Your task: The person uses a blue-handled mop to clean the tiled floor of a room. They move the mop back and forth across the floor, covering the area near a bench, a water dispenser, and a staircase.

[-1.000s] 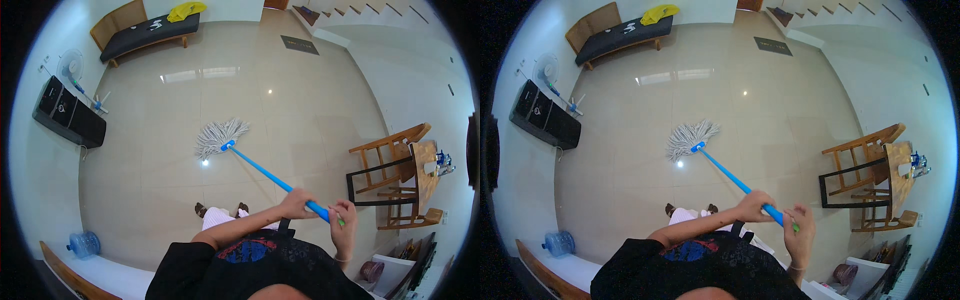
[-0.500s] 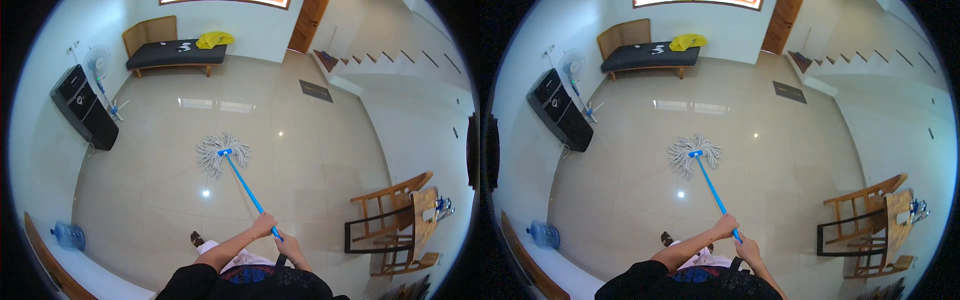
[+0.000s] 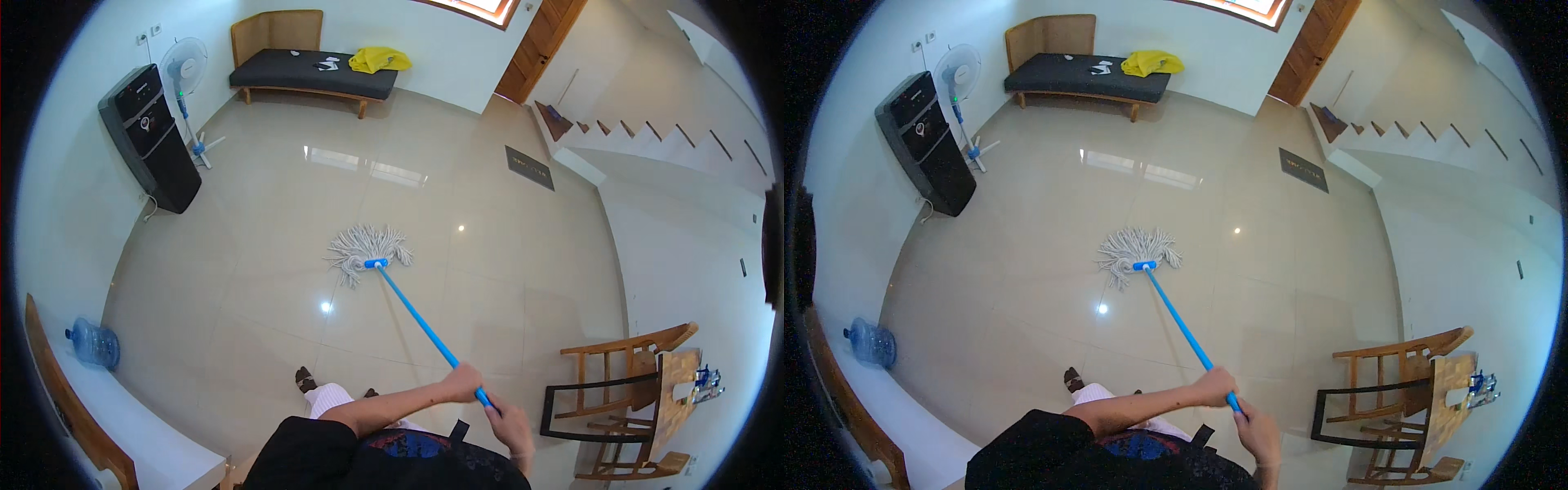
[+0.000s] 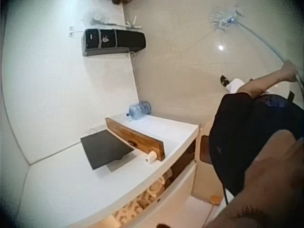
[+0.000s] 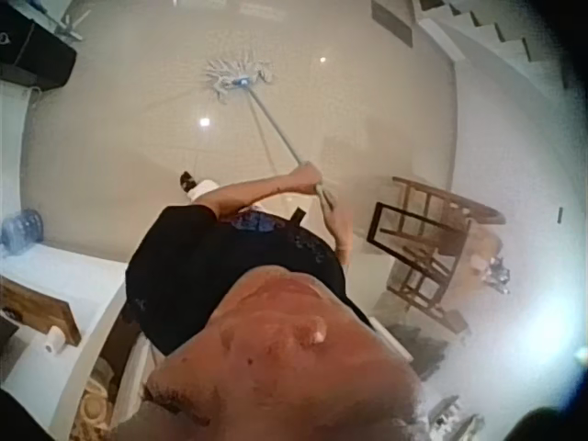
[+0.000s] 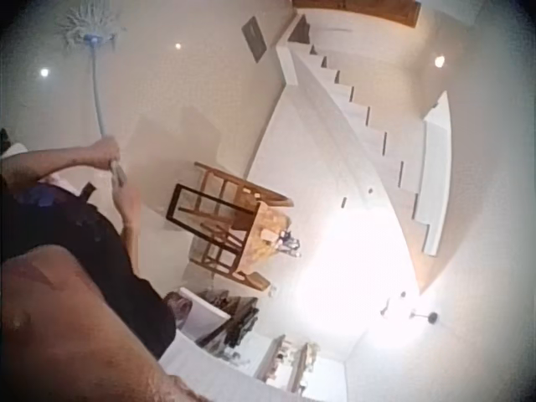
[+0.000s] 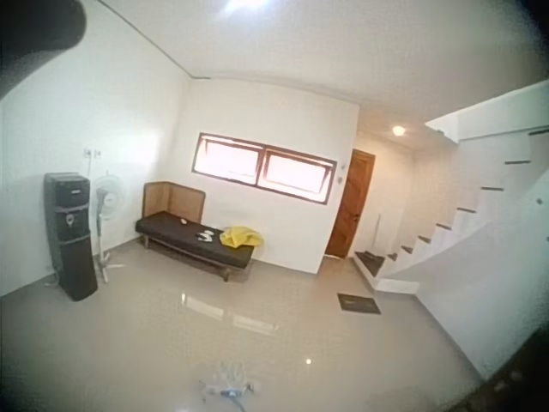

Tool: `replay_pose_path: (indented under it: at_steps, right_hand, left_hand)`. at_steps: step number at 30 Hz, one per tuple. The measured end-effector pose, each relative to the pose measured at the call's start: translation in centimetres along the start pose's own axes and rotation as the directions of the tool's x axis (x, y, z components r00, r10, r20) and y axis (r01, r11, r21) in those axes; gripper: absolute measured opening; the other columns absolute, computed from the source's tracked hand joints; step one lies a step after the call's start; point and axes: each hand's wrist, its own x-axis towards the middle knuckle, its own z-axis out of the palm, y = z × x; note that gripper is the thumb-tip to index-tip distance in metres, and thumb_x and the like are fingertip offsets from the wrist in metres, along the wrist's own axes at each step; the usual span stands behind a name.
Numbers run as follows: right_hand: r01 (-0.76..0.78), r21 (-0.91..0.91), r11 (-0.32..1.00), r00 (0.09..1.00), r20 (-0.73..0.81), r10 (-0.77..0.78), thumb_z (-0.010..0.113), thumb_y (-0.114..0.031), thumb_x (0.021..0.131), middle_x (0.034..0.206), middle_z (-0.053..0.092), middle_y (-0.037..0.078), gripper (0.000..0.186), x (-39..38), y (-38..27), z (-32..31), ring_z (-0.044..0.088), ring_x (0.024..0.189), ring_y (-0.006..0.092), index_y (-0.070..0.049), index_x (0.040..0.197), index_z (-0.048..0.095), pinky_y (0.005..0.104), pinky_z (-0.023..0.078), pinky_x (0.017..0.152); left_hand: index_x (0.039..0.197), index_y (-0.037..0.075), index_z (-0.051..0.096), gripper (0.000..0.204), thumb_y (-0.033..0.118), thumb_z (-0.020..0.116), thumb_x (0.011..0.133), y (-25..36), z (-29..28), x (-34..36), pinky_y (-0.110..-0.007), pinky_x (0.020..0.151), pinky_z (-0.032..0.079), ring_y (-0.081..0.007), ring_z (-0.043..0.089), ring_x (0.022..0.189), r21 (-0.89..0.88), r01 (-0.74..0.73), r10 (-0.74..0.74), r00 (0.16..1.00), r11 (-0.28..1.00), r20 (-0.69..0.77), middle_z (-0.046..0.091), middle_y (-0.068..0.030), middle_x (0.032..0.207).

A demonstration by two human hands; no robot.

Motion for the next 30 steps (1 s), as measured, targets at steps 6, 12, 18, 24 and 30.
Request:
replay_pose_path:
  at_steps: [6, 12, 18, 24, 30]
  right_hand:
    - [0.013, 0.023, 1.000, 0.999, 0.047, -0.014, 0.061, -0.031, 0.078, 0.082, 0.064, 0.017, 0.039, -5.7, 1.8, -2.4, 0.063, 0.070, 0.0295, -0.013, 0.113, 0.059, 0.0371, 0.048, 0.068]
    - [-0.105, 0.012, 0.994, 0.993, 0.060, 0.104, 0.065, -0.028, 0.076, 0.079, 0.064, 0.017, 0.039, -3.8, 1.1, -1.0, 0.063, 0.071, 0.0304, -0.014, 0.111, 0.061, 0.0354, 0.048, 0.068]
    - [-0.067, 0.063, 0.996, 0.997, -0.020, 0.068, 0.064, -0.037, 0.073, 0.068, 0.063, 0.014, 0.038, -0.1, 0.7, 1.4, 0.062, 0.063, 0.0318, -0.019, 0.107, 0.063, 0.0407, 0.049, 0.060]
    - [-0.188, 0.101, 0.977, 0.977, 0.121, 0.175, 0.065, -0.033, 0.076, 0.083, 0.066, 0.014, 0.041, 5.2, -3.0, -0.3, 0.064, 0.075, 0.0261, -0.015, 0.112, 0.060, 0.0337, 0.049, 0.073]
    - [-0.314, -0.031, 0.949, 0.919, 0.240, 0.312, 0.064, -0.039, 0.075, 0.080, 0.065, 0.014, 0.042, 10.2, -2.6, -0.1, 0.064, 0.075, 0.0280, -0.022, 0.113, 0.060, 0.0371, 0.049, 0.070]
  left_hand:
    - [0.056, 0.011, 0.060, 0.016, 0.025, 0.060, 0.065, 6.1, -0.4, -0.5, -0.046, 0.057, 0.047, -0.0341, 0.060, 0.063, -0.210, 0.035, 0.016, 0.971, 0.977, 0.237, 0.060, -0.0138, 0.061]
    - [0.057, 0.011, 0.059, 0.015, 0.025, 0.059, 0.064, 3.4, 1.2, -0.2, -0.045, 0.060, 0.046, -0.0335, 0.059, 0.061, -0.189, -0.005, 0.048, 0.973, 0.982, 0.226, 0.059, -0.0125, 0.060]
    - [0.058, 0.011, 0.061, 0.010, 0.021, 0.059, 0.059, 0.0, -1.9, -0.2, -0.042, 0.060, 0.041, -0.0298, 0.060, 0.062, -0.059, -0.130, 0.140, 0.965, 0.990, 0.222, 0.060, -0.0114, 0.061]
    - [0.058, 0.012, 0.062, 0.011, 0.022, 0.058, 0.061, -4.3, -5.7, 1.6, -0.041, 0.061, 0.040, -0.0304, 0.060, 0.063, -0.020, -0.120, 0.121, 0.959, 0.993, 0.256, 0.060, -0.0117, 0.062]
    - [0.060, 0.008, 0.063, 0.014, 0.021, 0.060, 0.061, -8.4, -9.6, 3.9, -0.044, 0.061, 0.047, -0.0345, 0.061, 0.068, -0.150, -0.164, 0.208, 0.913, 0.975, 0.352, 0.062, -0.0158, 0.066]
